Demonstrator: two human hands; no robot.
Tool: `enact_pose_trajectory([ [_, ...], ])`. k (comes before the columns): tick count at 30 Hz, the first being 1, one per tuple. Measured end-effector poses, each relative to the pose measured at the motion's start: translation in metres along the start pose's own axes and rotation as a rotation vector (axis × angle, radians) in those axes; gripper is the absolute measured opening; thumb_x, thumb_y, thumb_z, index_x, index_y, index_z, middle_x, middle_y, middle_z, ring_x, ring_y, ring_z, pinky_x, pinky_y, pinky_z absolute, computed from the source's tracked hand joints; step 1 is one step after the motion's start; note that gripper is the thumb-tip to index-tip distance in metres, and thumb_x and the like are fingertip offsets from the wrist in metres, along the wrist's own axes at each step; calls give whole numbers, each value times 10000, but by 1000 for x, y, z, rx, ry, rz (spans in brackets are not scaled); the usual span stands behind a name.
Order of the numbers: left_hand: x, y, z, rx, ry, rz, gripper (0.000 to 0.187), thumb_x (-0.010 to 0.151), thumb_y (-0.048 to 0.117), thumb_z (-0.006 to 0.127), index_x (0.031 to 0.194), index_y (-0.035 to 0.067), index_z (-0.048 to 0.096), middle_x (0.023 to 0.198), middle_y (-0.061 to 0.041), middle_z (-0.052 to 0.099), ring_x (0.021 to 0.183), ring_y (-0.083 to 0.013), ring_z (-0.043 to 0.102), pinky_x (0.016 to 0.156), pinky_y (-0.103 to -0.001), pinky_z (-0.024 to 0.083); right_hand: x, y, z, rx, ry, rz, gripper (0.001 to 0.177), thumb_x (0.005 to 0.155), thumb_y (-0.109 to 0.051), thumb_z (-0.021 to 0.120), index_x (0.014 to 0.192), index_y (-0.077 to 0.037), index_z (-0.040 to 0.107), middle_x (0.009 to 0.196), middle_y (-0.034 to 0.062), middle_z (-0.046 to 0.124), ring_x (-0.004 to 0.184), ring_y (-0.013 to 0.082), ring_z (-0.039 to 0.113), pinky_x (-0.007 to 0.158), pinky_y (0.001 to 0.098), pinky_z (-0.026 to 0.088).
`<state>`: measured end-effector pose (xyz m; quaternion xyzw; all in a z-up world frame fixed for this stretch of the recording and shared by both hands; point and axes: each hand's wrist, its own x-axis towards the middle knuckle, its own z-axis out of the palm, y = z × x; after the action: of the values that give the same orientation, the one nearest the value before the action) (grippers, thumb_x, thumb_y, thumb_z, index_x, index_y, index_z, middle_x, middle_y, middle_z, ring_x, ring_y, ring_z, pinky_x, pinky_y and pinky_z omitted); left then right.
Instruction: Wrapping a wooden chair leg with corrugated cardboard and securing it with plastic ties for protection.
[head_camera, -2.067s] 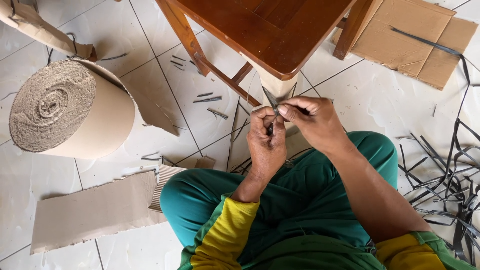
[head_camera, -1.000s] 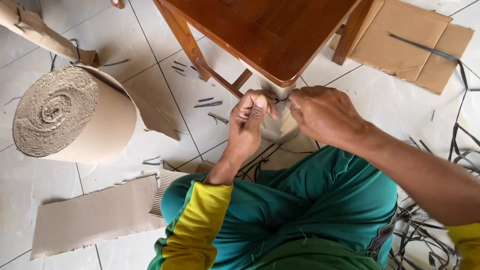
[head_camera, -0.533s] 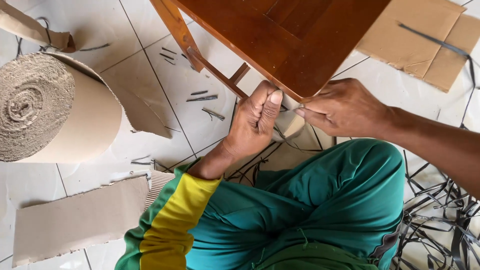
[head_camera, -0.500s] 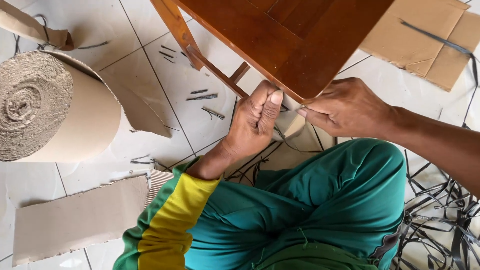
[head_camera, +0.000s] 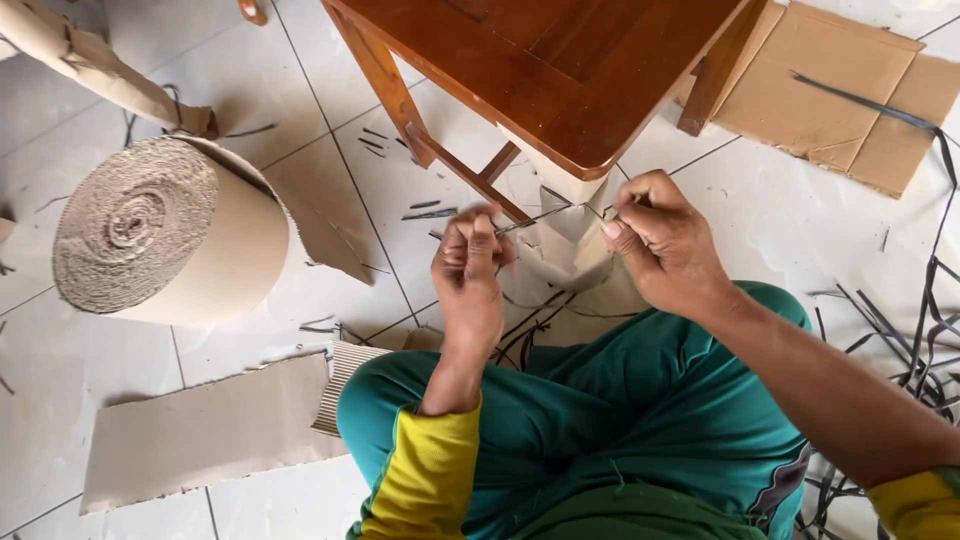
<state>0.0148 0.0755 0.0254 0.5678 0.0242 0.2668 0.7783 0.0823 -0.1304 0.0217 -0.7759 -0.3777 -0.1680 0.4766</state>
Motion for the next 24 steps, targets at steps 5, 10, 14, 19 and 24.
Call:
enact_pose_trajectory([
  [5,-22,10,-10,601,15,31,219,1042,222,618,845,146,676,801,-69,733,763,-206,688,664,-343,524,-15,-14,5,174,-79,180,172,1097,-121,494,1069,-73,657,622,68,562,547,243,551,578,347,464],
  [10,-31,14,5,1061,-118,91,235,947,173,650,1054,334,785,895,19,811,816,-283,774,722,-441,612,-23,-13,16,358,-223,272,438,1083,-99,396,1499,-60,525,564,100,651,526,165,577,554,308,501],
  [14,-27,0,13,1030,-299,-31,245,937,231,629,1098,354,769,788,1,780,737,-275,760,698,-426,612,-16,-12,15,321,-283,224,489,1045,-52,421,1529,-88,482,659,139,737,550,220,693,556,360,579],
  [19,-20,-27,26,454,-335,-218,167,975,153,670,1089,144,792,713,-75,731,544,-21,466,485,-240,453,-2,-33,-1,41,-362,184,408,1027,-27,482,1431,13,523,696,199,759,594,340,739,582,487,589],
  [24,-22,-21,25,523,-160,-173,154,933,74,659,966,117,803,787,-115,775,693,-113,669,615,-293,520,-5,-5,-4,-312,-366,35,509,951,-81,633,1458,-121,601,803,119,771,705,290,740,648,415,599],
])
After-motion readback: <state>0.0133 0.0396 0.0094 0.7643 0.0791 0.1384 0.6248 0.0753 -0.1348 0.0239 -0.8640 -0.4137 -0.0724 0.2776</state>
